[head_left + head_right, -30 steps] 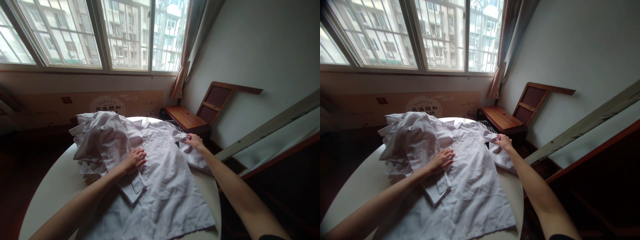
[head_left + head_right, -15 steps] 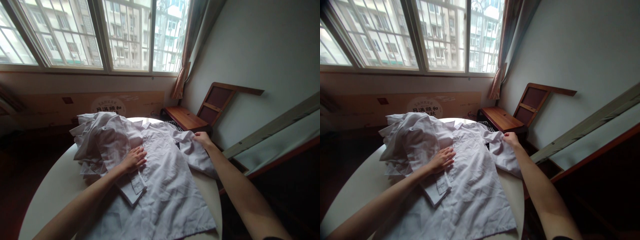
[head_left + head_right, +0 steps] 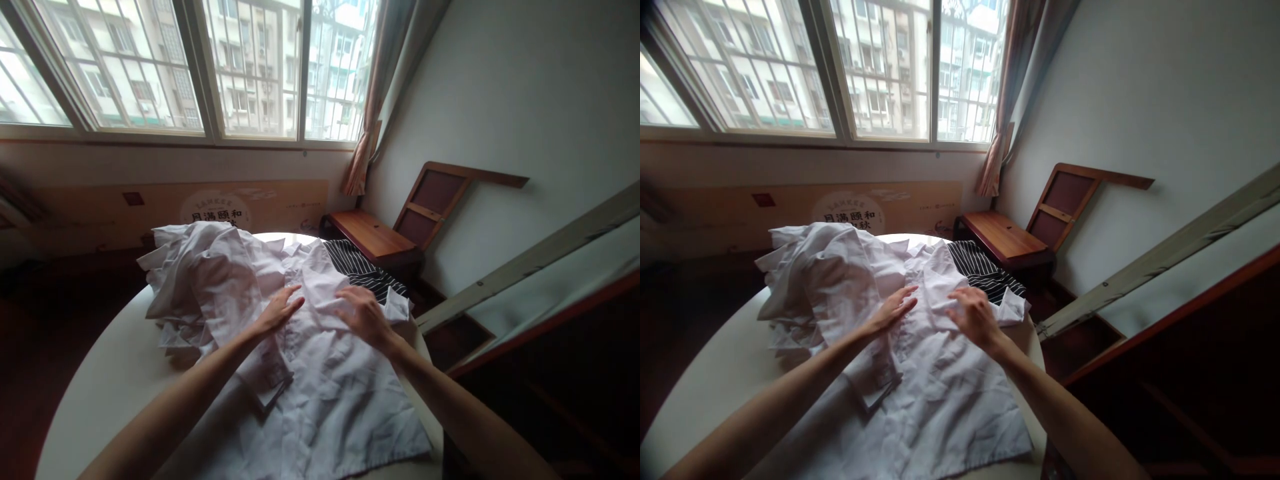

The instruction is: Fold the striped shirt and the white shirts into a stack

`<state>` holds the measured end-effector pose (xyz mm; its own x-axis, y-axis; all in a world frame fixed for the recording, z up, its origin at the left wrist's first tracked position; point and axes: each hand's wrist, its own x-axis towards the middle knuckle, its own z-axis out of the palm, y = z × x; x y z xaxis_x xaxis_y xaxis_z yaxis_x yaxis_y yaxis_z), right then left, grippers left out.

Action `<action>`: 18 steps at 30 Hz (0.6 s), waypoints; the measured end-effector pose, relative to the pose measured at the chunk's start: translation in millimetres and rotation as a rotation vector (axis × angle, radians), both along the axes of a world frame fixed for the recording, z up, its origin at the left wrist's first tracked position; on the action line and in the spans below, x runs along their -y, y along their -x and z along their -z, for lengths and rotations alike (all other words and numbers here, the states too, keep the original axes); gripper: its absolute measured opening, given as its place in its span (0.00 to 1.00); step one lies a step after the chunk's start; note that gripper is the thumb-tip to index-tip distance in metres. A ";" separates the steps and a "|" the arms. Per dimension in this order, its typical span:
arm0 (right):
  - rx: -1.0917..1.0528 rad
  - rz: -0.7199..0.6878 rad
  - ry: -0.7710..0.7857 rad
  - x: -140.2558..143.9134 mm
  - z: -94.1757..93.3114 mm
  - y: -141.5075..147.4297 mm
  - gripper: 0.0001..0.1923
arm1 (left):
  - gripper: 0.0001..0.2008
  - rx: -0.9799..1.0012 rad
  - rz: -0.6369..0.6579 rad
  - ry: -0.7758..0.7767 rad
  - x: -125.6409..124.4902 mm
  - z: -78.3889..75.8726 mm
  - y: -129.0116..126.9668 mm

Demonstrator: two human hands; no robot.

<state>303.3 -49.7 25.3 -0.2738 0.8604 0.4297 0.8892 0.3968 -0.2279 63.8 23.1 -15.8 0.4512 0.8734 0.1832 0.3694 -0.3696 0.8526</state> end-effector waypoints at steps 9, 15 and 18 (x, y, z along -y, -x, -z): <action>0.064 0.477 0.496 11.5 0.5 -122.8 0.26 | 0.29 0.421 -0.169 0.768 3.8 -8.7 -58.6; -0.087 0.451 -0.071 25.6 -30.9 -101.7 0.09 | 0.27 0.734 -0.298 1.039 -6.8 -19.7 -85.1; -0.161 0.361 -0.479 38.7 -68.0 -69.0 0.10 | 0.36 0.970 -0.106 1.011 -24.5 -31.4 -103.2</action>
<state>372.3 -88.4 93.3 0.0988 0.5881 0.8027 0.9556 0.1689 -0.2414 167.0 47.6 15.6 0.4341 0.8343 -0.3398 -0.5241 0.5407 0.6580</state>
